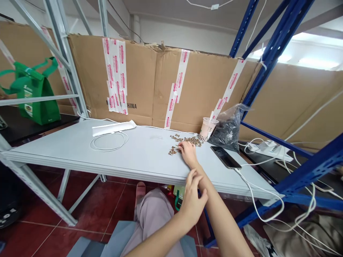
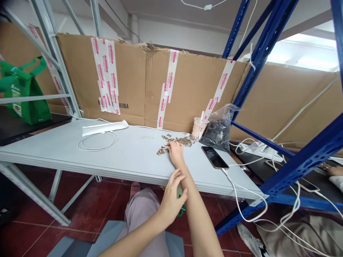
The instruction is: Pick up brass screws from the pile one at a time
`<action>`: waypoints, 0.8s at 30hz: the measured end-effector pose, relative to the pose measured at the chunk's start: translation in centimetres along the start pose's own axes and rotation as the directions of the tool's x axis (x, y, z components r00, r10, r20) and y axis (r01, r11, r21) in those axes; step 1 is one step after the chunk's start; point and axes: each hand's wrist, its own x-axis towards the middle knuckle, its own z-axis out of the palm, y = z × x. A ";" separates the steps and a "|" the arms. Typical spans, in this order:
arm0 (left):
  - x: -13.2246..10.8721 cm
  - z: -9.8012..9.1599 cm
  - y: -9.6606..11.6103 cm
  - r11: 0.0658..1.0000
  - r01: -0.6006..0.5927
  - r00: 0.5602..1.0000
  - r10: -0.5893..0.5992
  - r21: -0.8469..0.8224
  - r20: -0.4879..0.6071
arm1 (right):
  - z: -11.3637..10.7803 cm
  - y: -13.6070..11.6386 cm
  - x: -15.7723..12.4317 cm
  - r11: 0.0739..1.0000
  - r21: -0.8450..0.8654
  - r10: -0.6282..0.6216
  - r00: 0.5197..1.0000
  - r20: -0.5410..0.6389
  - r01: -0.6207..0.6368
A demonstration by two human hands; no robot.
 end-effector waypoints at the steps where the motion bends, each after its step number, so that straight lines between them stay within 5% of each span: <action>1: -0.3 0.3 0.0 1.000 0.002 1.000 -0.002 -0.001 -0.019 | -0.1 0.0 0.0 1.000 0.006 0.008 1.000 -0.007 -0.008; 7: -3.3 1.6 0.4 0.998 -0.051 0.999 0.051 -0.047 -0.009 | -0.2 0.6 0.0 0.999 0.032 0.033 0.998 -0.048 -0.032; 14: -1.2 0.6 -0.9 1.000 -0.029 0.997 0.029 -0.010 -0.066 | -0.3 0.3 0.2 1.000 -0.016 -0.025 0.999 -0.031 0.024; 19: -1.4 1.8 -1.2 0.992 -0.118 0.982 0.124 0.051 -0.144 | -0.3 1.2 0.5 0.996 -0.035 -0.081 0.983 -0.162 0.077; 24: -2.9 2.2 -0.7 0.976 -0.216 0.975 0.215 -0.025 -0.065 | 0.3 1.5 1.0 0.994 -0.053 -0.109 0.974 -0.197 0.100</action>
